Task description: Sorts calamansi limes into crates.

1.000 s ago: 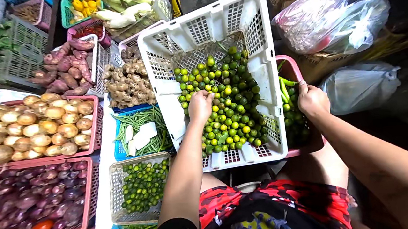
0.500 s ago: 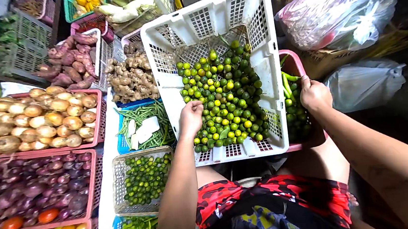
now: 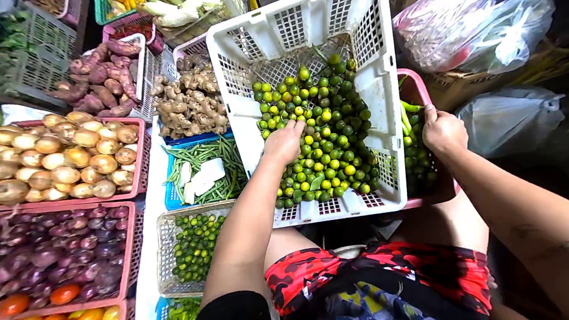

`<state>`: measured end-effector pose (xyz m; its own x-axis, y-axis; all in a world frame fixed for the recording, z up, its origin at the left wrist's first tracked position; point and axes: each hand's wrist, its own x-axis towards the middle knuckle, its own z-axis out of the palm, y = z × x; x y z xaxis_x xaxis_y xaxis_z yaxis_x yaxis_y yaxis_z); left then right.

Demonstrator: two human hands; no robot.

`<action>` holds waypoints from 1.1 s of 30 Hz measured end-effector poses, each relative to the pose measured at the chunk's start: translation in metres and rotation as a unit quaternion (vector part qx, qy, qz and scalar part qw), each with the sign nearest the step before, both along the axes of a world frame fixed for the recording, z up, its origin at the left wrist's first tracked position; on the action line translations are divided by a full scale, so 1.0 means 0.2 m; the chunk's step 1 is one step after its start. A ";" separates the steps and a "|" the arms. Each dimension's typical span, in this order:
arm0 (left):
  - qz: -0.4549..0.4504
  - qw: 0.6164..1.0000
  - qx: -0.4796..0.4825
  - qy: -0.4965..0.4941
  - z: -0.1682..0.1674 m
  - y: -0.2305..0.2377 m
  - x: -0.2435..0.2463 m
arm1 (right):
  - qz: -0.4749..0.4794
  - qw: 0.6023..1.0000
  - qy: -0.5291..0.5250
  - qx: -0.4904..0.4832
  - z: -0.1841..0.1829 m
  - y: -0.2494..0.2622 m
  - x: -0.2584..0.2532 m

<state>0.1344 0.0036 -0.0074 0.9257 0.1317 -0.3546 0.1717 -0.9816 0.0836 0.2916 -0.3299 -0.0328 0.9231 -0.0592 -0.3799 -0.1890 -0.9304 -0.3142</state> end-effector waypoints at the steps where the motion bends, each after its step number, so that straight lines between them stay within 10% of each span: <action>1: -0.002 1.000 0.012 0.017 0.01 0.00 0.02 | -0.001 1.000 0.001 -0.001 0.00 0.01 -0.01; 10: 0.060 0.996 0.024 0.069 0.19 -0.15 0.08 | -0.034 0.982 -0.105 0.154 -0.01 -0.11 -0.06; 18: 0.364 0.908 -0.076 -0.194 0.54 0.10 -1.18 | 0.137 0.834 -0.337 0.415 0.32 0.02 -0.58; 26: 0.472 0.783 -0.249 -0.319 0.14 0.01 -0.94 | 0.483 0.841 -0.158 0.189 0.10 1.12 -0.52; 31: 0.650 0.623 -0.332 -0.282 -0.10 0.04 -0.74 | 0.519 0.841 -0.139 -0.060 0.05 1.30 -0.54; 33: 0.653 0.615 -0.357 -0.262 -0.12 0.05 -0.75 | 0.522 0.835 -0.146 -0.094 0.03 1.30 -0.55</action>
<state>-0.0154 0.0133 -0.0312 0.2088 0.8675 -0.4515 0.5391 0.2831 0.7932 0.1807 -0.0704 -0.0268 0.5600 0.8027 -0.2051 0.8154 -0.5778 -0.0352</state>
